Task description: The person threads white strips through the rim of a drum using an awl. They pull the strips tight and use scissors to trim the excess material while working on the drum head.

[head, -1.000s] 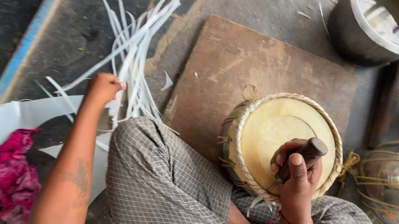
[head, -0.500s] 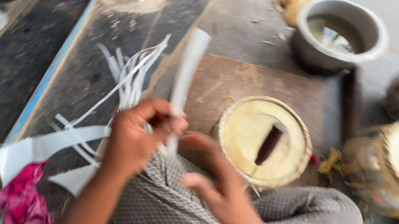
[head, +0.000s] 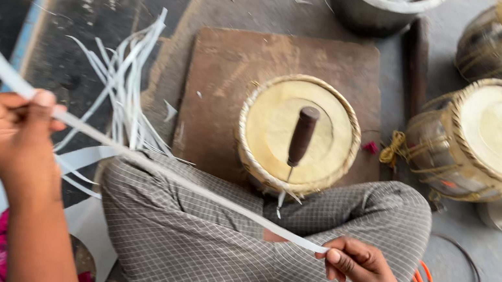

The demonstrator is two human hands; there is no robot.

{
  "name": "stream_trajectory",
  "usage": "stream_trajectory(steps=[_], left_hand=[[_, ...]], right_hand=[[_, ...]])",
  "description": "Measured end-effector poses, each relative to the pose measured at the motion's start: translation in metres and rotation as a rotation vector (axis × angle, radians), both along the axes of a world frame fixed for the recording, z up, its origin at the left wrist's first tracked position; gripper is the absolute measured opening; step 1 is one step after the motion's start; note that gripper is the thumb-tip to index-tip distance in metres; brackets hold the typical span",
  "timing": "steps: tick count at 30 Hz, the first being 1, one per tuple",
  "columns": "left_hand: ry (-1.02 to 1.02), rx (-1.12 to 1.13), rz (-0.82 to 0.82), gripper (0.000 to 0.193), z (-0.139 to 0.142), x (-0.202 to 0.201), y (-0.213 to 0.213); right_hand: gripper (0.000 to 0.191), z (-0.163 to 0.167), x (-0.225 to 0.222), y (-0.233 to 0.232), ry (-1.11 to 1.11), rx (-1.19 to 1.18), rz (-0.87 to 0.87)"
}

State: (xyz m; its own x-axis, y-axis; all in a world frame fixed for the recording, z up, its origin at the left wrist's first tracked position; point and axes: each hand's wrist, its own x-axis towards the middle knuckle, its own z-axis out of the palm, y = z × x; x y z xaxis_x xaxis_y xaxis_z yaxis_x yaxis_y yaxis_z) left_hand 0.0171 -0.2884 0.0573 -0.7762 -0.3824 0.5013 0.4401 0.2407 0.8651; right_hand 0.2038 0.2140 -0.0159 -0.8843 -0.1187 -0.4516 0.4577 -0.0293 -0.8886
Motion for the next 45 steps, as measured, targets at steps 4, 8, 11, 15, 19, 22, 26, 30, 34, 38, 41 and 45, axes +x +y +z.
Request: stream_trajectory(steps=[4, 8, 11, 15, 19, 22, 26, 30, 34, 38, 41, 45], left_hand=[[-0.151, 0.04, 0.133, 0.017, -0.016, 0.011, -0.001], [-0.205, -0.025, 0.105, 0.016, -0.036, 0.019, -0.016], [-0.249, -0.08, 0.068, 0.015, -0.053, 0.031, -0.028], [-0.335, -0.249, 0.112, 0.015, -0.063, 0.043, -0.032], [-0.392, -0.42, 0.171, 0.014, -0.059, 0.049, -0.026], [-0.488, -0.522, 0.211, 0.02, -0.045, 0.049, -0.013], [-0.287, -1.107, 0.493, 0.057, -0.012, 0.069, 0.022], [-0.57, -0.582, -0.018, 0.071, 0.009, 0.109, 0.098], [-0.077, -0.834, -0.855, 0.06, -0.016, 0.15, 0.178], [-0.258, -0.871, -0.867, 0.029, -0.043, 0.158, 0.196], [-0.3, -0.749, -0.858, 0.022, -0.051, 0.155, 0.203], [-0.519, -0.76, -0.936, 0.031, -0.05, 0.15, 0.217]], right_hand=[[0.029, 0.007, 0.006, 0.002, 0.052, -0.003, -0.041], [0.027, 0.025, -0.002, -0.027, 0.27, 0.196, 0.097], [0.025, 0.034, -0.015, -0.061, 0.422, 0.473, 0.216], [0.039, 0.034, -0.01, -0.094, 0.473, 0.525, 0.481], [0.047, 0.011, 0.015, -0.113, 0.669, 0.592, 0.693], [0.024, -0.009, 0.03, -0.125, 0.687, 0.758, 0.764], [0.017, -0.017, 0.032, -0.121, 0.67, 0.623, 0.715], [0.027, -0.007, 0.023, -0.097, 0.224, 0.245, 0.657], [0.02, -0.007, 0.007, -0.079, -0.092, -0.444, 0.286], [0.022, -0.012, -0.005, -0.061, -0.124, -0.911, -0.022], [0.031, -0.013, -0.003, -0.05, -0.008, -0.861, -0.097], [0.018, -0.017, 0.002, -0.049, 0.264, -0.446, -0.11]])
